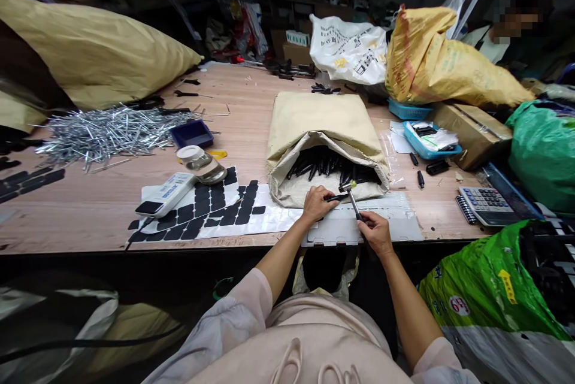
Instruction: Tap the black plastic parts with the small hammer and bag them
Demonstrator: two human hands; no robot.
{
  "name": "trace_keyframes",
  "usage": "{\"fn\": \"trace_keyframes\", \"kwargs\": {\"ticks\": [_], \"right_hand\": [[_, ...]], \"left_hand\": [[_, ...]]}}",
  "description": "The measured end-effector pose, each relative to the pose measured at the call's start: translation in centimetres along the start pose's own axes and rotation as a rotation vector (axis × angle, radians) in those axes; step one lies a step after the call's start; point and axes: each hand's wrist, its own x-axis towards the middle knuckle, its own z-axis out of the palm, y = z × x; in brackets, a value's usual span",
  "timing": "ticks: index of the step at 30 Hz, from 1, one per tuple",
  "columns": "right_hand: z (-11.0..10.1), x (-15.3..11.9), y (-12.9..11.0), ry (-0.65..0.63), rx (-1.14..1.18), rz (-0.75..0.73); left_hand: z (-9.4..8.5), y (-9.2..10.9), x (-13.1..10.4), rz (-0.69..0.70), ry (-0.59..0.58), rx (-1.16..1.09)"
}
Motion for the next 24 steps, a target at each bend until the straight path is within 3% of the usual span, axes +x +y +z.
{"fn": "trace_keyframes", "kwargs": {"ticks": [3, 9, 14, 18, 21, 24], "right_hand": [[-0.4, 0.3, 0.0, 0.034, 0.125, 0.087], [-0.6, 0.7, -0.7, 0.059, 0.192, 0.084], [-0.6, 0.6, -0.2, 0.053, 0.194, 0.083], [-0.4, 0.6, 0.2, 0.052, 0.217, 0.091], [-0.4, 0.6, 0.3, 0.053, 0.220, 0.091], [-0.4, 0.6, 0.3, 0.053, 0.201, 0.084]], "left_hand": [[0.1, -0.2, 0.1, 0.009, -0.002, -0.001], [-1.0, 0.5, -1.2, 0.090, -0.022, -0.015], [-2.4, 1.2, -7.7, 0.305, -0.023, -0.020], [-2.4, 0.4, -13.6, 0.437, -0.171, 0.060], [-1.9, -0.4, -15.5, 0.478, -0.247, 0.168], [-1.5, -0.5, -15.8, 0.482, -0.250, 0.197]]}}
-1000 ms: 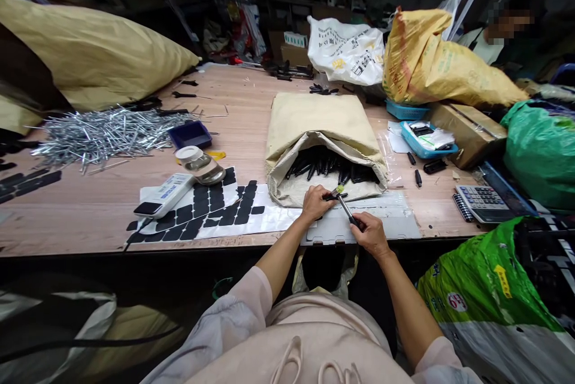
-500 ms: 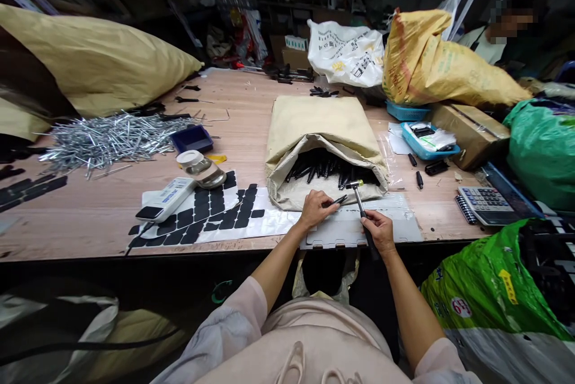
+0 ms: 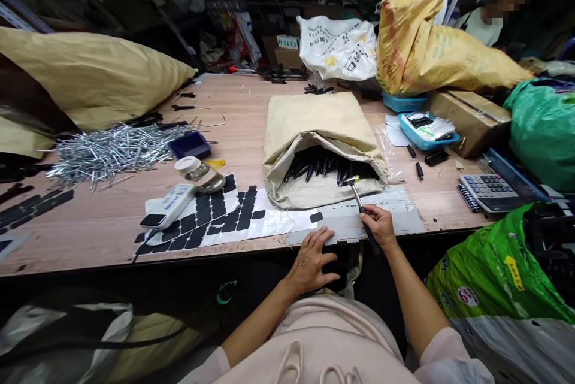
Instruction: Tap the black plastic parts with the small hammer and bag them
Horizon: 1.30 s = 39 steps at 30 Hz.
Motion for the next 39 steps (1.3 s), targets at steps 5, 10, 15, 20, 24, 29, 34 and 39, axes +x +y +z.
{"fn": "trace_keyframes", "kwargs": {"ticks": [5, 10, 15, 20, 24, 29, 34, 39], "right_hand": [[0.1, 0.0, 0.1, -0.018, -0.012, 0.005], [0.3, -0.1, -0.1, -0.033, -0.019, 0.020], [0.5, -0.1, -0.2, -0.032, 0.006, 0.030], [0.6, 0.1, -0.1, -0.031, 0.026, 0.019], [0.6, 0.1, -0.1, -0.026, 0.042, 0.020], [0.6, 0.1, 0.0, -0.032, 0.011, 0.004], [0.4, 0.0, -0.1, -0.031, -0.028, -0.001], [0.4, -0.3, -0.2, -0.029, -0.065, -0.006]], "left_hand": [[-1.4, 0.9, 1.1, -0.046, 0.022, -0.071], [-4.5, -1.8, 7.0, -0.363, 0.260, -0.113], [-6.9, -8.0, 14.6, -0.671, 0.467, 0.034], [-6.8, -11.2, 17.6, -0.754, 0.347, 0.187], [-6.5, -11.7, 16.6, -0.776, 0.342, 0.206], [-6.6, -10.7, 12.9, -0.817, 0.456, 0.097], [-5.1, -7.9, 11.5, -0.476, 0.335, -0.096], [-3.0, -6.7, 12.8, -0.426, 0.214, -0.129]]}}
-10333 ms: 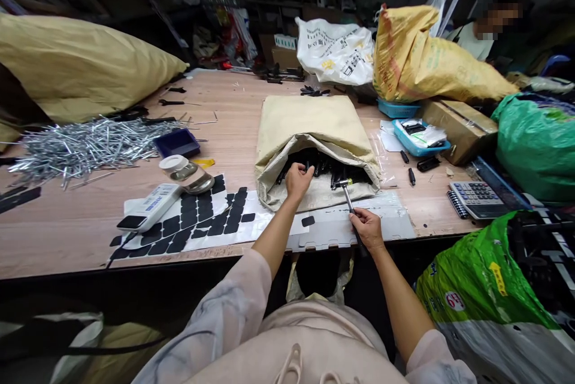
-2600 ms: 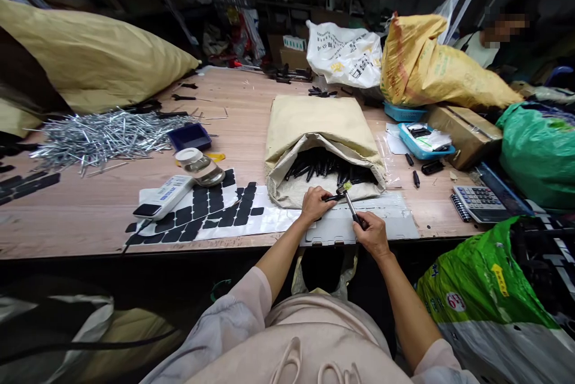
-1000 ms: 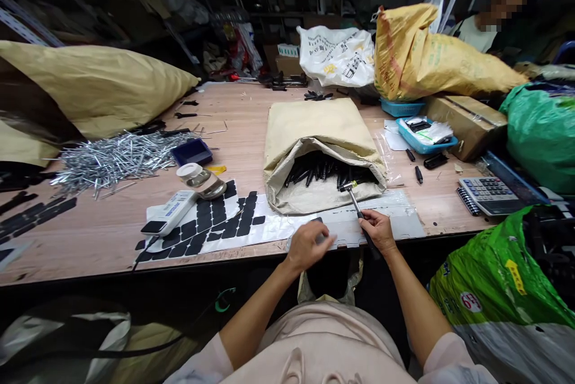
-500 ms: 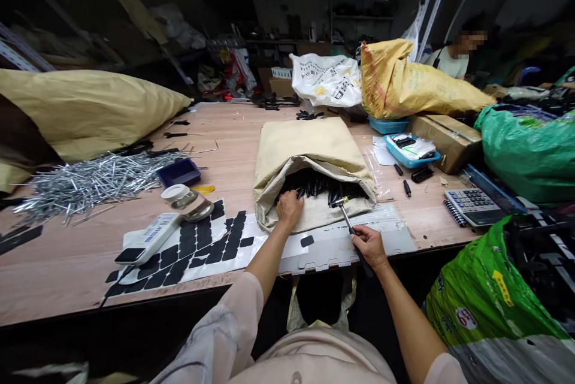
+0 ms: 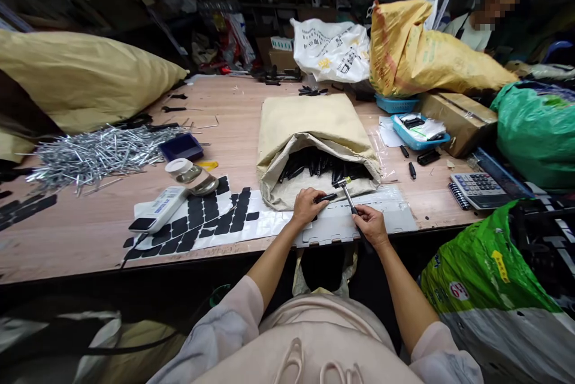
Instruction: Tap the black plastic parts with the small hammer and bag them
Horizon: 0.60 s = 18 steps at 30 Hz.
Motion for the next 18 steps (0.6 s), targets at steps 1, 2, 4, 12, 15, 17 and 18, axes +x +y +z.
{"fn": "trace_keyframes", "kwargs": {"ticks": [1, 2, 4, 12, 15, 17, 18], "right_hand": [[0.0, 0.0, 0.1, -0.003, -0.013, -0.006], [0.0, -0.1, 0.2, -0.006, -0.030, -0.016], [0.1, -0.1, 0.4, -0.014, -0.074, -0.046], [0.0, -0.8, -1.4, 0.009, -0.290, -0.279], [0.0, -1.2, -2.1, 0.003, -0.354, -0.354], [0.0, -1.3, -2.1, -0.015, -0.402, -0.378], [0.0, -1.3, -2.1, -0.022, -0.424, -0.380]], "left_hand": [[0.3, -0.1, 0.1, -0.011, -0.002, -0.002], [0.4, -0.2, 0.2, -0.015, -0.003, -0.006], [0.6, -0.4, 0.2, -0.019, -0.003, -0.018], [0.7, -0.5, 0.3, -0.047, -0.001, -0.036], [0.6, -0.4, 0.3, -0.046, -0.004, -0.030], [0.6, -0.3, 0.3, -0.054, -0.006, -0.029], [0.5, -0.3, 0.3, -0.058, -0.006, -0.030]]}}
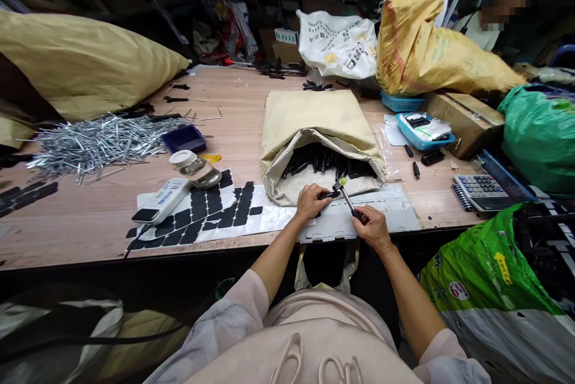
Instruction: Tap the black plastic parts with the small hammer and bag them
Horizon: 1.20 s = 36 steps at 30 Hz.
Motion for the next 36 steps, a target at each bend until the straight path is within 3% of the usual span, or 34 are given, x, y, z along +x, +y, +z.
{"fn": "trace_keyframes", "kwargs": {"ticks": [6, 12, 22, 31, 36], "right_hand": [[0.0, 0.0, -0.2, 0.002, 0.020, 0.027], [0.4, -0.1, 0.1, -0.066, 0.030, -0.038], [0.6, -0.2, 2.5, -0.012, 0.365, 0.332], [0.5, 0.2, 2.1, -0.009, 0.418, 0.385], [0.3, 0.4, 2.3, 0.030, 0.437, 0.389]], "left_hand": [[0.1, -0.1, 0.1, 0.006, -0.001, -0.006], [0.3, -0.2, 0.2, -0.015, 0.004, -0.012], [0.0, -0.1, -0.1, 0.003, 0.009, -0.034], [-0.2, -0.2, -0.2, 0.041, 0.004, -0.028], [-1.7, 0.3, -1.5, 0.100, -0.018, -0.085]]}}
